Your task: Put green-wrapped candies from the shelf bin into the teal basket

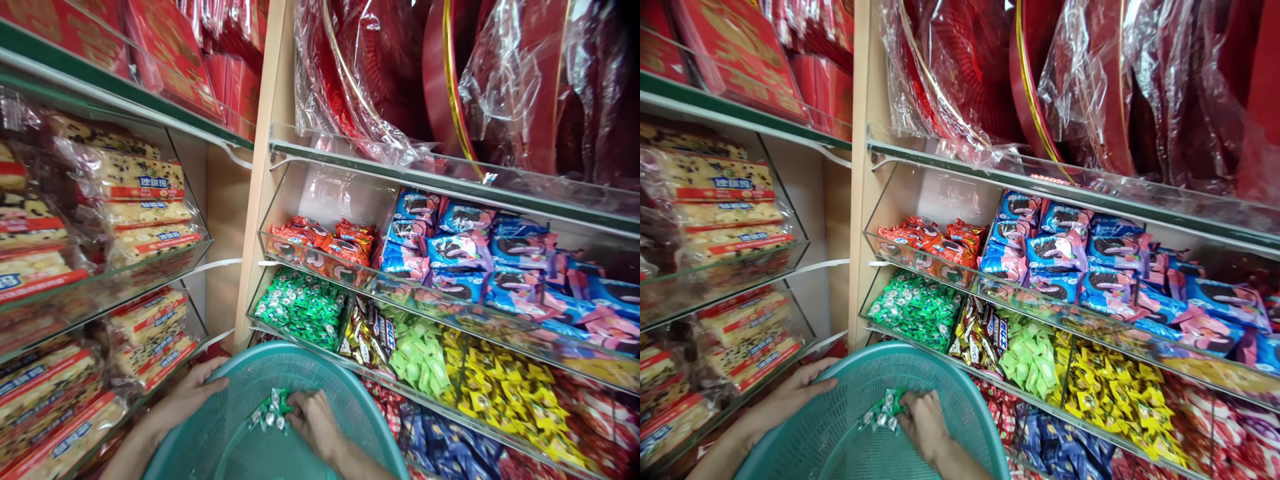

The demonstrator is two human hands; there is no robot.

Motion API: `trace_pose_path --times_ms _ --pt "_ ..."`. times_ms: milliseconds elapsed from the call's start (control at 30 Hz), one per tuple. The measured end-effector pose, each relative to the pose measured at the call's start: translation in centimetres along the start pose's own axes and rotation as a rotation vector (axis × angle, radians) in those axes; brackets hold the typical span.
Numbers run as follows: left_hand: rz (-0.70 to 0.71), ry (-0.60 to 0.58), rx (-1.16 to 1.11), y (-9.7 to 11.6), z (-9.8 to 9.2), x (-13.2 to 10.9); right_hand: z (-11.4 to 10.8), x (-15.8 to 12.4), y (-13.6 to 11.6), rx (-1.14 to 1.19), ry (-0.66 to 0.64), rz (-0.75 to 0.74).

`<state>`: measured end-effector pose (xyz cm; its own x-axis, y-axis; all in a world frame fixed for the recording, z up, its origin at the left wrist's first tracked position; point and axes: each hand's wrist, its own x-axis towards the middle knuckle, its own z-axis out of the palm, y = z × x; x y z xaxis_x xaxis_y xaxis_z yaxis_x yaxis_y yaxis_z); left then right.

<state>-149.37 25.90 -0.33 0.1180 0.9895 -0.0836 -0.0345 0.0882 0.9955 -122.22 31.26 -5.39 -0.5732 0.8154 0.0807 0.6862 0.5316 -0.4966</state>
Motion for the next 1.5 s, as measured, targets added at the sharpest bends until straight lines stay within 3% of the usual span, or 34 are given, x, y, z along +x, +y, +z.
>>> trace_pose_path --times_ms 133,233,333,433,533,800,1500 --pt "-0.008 -0.017 -0.030 -0.2 -0.1 0.1 -4.1 1.0 -4.0 -0.102 0.029 -0.229" --pt "0.014 -0.033 -0.038 -0.4 -0.1 0.3 -8.0 3.2 -7.0 -0.164 0.135 -0.355" --pt "0.016 -0.026 -0.042 -0.4 -0.2 0.3 -11.3 6.2 -8.6 -0.247 0.296 -0.321" --pt "0.023 -0.017 -0.023 -0.1 0.0 0.1 -13.0 8.7 -9.1 -0.392 0.413 -0.161" --pt "0.042 -0.019 -0.016 0.4 0.2 -0.1 -13.1 10.1 -9.3 -0.481 0.409 -0.034" --pt "0.041 0.024 0.001 0.1 0.0 0.1 -12.2 11.5 -8.9 -0.452 0.344 0.104" --pt "0.007 0.034 -0.051 0.9 0.4 0.0 -11.9 12.3 -9.2 -0.411 0.345 0.132"
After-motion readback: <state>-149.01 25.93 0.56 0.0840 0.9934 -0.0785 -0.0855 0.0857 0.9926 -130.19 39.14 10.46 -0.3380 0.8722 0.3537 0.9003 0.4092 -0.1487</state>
